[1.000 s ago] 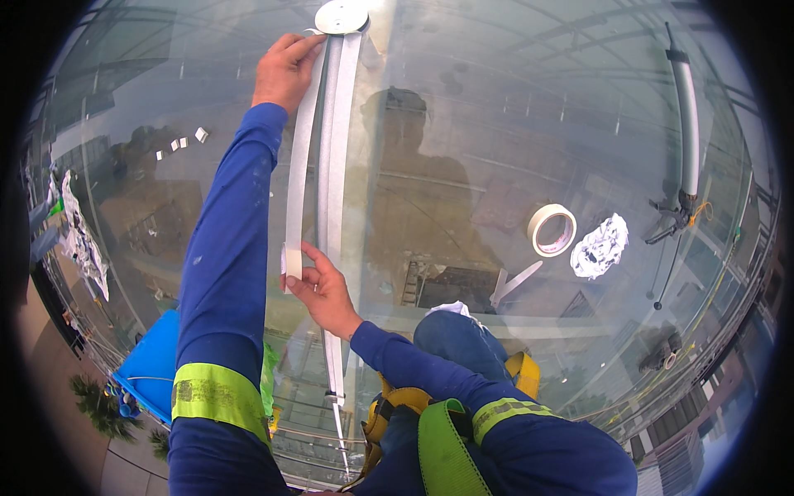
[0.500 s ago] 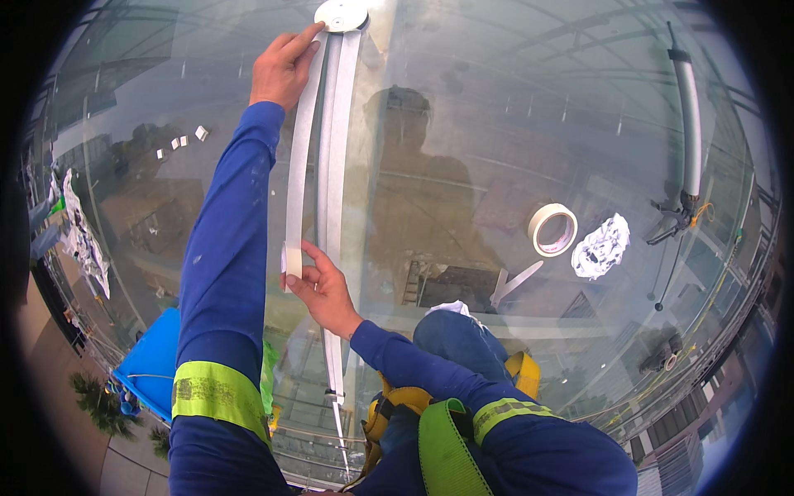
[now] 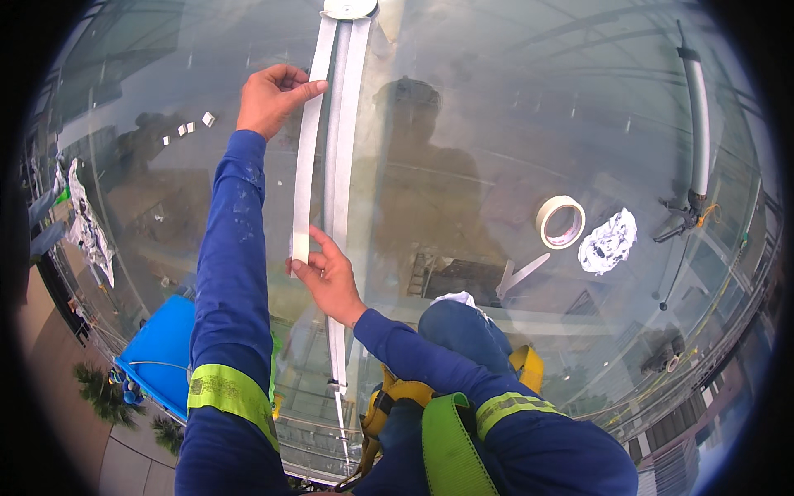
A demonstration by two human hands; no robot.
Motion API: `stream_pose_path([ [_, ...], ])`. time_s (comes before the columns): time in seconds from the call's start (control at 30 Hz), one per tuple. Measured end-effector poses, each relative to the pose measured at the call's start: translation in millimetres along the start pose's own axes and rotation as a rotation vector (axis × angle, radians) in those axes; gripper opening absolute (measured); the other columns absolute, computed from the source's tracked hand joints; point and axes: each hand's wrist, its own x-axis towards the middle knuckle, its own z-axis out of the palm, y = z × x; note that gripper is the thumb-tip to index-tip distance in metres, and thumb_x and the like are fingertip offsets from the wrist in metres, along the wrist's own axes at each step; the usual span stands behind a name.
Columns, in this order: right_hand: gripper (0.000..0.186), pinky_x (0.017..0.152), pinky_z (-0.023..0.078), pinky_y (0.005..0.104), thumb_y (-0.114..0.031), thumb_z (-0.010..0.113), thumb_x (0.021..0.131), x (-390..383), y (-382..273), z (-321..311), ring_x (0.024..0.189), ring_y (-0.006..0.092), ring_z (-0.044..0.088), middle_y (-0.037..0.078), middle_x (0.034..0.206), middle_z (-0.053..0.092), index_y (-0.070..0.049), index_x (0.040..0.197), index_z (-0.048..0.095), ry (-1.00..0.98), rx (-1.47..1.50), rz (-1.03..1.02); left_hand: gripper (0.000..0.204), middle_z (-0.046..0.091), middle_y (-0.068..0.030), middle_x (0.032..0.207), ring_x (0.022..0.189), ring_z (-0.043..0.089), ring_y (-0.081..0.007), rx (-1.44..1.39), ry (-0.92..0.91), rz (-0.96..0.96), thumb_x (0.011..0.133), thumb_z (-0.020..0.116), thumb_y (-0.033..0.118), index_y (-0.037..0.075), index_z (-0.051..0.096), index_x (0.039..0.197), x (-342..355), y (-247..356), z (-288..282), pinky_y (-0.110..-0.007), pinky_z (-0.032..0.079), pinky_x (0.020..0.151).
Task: The person applies masking tape along the edges of a glass joint on a transparent walkway, then picks up a sealant gun.
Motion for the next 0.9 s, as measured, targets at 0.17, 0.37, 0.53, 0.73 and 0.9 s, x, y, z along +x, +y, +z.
stream_pose_path([
  [0.17, 0.065, 0.092, 0.052, 0.0319, -0.007, 0.063, 0.100, -0.4, 1.3, 5.3, 0.099, 0.0150, 0.068, 0.010, 0.106, 0.073, -0.003, 0.156, 0.030, 0.007, -0.063, 0.003, 0.045, 0.070, -0.0071, 0.073, 0.069, 0.066, -0.0152, -0.093, -0.067, -0.131, 0.067, 0.095, 0.034, -0.002, 0.075, 0.085, -53.3, -41.1, -1.2, -0.031, 0.055, 0.067],
  [0.37, 0.064, 0.093, 0.052, 0.0324, -0.007, 0.064, 0.100, -2.6, 4.1, 8.6, 0.100, 0.0153, 0.069, 0.011, 0.107, 0.073, -0.003, 0.156, 0.031, 0.019, -0.049, 0.002, 0.041, 0.066, -0.0059, 0.065, 0.057, 0.059, -0.0119, -0.309, -0.091, -0.191, 0.068, 0.095, 0.030, -0.003, 0.073, 0.079, -50.3, -53.8, -2.0, -0.029, 0.049, 0.054],
  [0.53, 0.066, 0.094, 0.052, 0.0322, -0.007, 0.064, 0.100, -1.3, 5.0, 7.4, 0.101, 0.0149, 0.068, 0.010, 0.106, 0.073, -0.004, 0.157, 0.030, 0.014, -0.039, -0.006, 0.041, 0.064, -0.0067, 0.062, 0.049, 0.053, -0.0100, -0.314, -0.078, -0.227, 0.067, 0.096, 0.029, -0.004, 0.072, 0.076, -46.0, -48.9, 0.5, -0.027, 0.041, 0.045],
  [0.73, 0.067, 0.095, 0.051, 0.0318, -0.007, 0.063, 0.101, -0.6, 5.7, 7.2, 0.102, 0.0142, 0.067, 0.009, 0.106, 0.073, -0.004, 0.157, 0.028, 0.015, -0.051, 0.002, 0.042, 0.065, -0.0069, 0.061, 0.049, 0.055, -0.0107, -0.147, -0.059, -0.205, 0.065, 0.097, 0.029, -0.004, 0.072, 0.075, -43.4, -45.6, 2.8, -0.028, 0.046, 0.047],
  [0.9, 0.067, 0.095, 0.051, 0.0315, -0.006, 0.063, 0.101, 0.1, 6.2, 7.0, 0.102, 0.0141, 0.067, 0.009, 0.107, 0.073, -0.004, 0.158, 0.027, 0.013, -0.047, 0.003, 0.042, 0.067, -0.0075, 0.061, 0.050, 0.058, -0.0112, -0.133, -0.047, -0.223, 0.064, 0.097, 0.029, -0.003, 0.073, 0.075, -43.4, -45.4, 3.8, -0.027, 0.049, 0.050],
])
